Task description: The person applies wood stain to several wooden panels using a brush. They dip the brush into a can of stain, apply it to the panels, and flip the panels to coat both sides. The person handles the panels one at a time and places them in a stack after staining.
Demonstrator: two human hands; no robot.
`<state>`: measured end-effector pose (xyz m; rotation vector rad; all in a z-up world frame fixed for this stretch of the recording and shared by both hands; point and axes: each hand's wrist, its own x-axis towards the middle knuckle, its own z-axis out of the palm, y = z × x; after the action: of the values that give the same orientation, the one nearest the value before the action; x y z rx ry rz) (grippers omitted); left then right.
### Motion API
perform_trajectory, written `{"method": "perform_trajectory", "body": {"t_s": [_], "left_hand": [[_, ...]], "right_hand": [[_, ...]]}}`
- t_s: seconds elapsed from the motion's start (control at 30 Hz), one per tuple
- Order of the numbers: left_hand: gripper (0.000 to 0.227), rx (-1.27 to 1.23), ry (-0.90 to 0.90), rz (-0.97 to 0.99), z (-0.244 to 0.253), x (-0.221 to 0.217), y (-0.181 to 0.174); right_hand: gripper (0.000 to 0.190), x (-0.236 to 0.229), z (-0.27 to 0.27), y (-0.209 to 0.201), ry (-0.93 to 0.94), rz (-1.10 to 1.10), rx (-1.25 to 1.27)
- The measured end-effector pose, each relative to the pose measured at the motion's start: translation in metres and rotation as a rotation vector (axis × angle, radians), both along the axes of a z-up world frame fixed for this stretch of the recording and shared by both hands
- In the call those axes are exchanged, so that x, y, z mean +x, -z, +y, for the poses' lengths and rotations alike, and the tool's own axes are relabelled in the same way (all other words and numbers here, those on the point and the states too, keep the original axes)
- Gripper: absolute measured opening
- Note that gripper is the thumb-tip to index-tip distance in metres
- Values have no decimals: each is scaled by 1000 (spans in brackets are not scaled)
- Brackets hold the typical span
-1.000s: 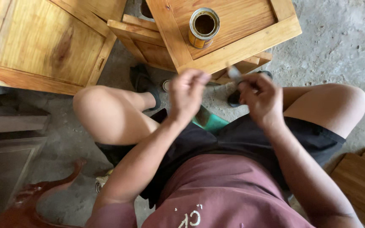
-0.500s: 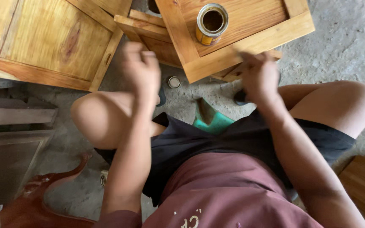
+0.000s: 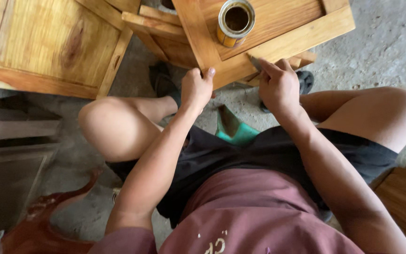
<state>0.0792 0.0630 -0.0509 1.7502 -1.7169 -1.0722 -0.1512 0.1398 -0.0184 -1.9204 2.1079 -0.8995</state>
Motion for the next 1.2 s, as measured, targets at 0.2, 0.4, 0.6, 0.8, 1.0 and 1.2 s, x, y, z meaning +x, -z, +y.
{"method": "perform_trajectory", "body": {"t_s": [0.2,0.4,0.6,0.8,1.0,1.2], "left_hand": [[46,251,-12,58,3,6,-4],[52,-223,6,-94,2,3,-10],[100,-555,115,-60,-6,-18,-19],[117,-568,60,-77,-45,-59,-10],[88,-585,224,40,-49,-79,9],[98,-851,360,153,-24,-72,-26]], "right_hand": [[37,12,3,6,60,14,69],[27,-3,9,-24,-61,-92,155],[21,-47,16,-37,8,-91,26],[23,-26,18,-61,-94,27,-27],[29,-11,30,-119,-33,152,74],[32,-9,36,-149,-57,500,2]]}}
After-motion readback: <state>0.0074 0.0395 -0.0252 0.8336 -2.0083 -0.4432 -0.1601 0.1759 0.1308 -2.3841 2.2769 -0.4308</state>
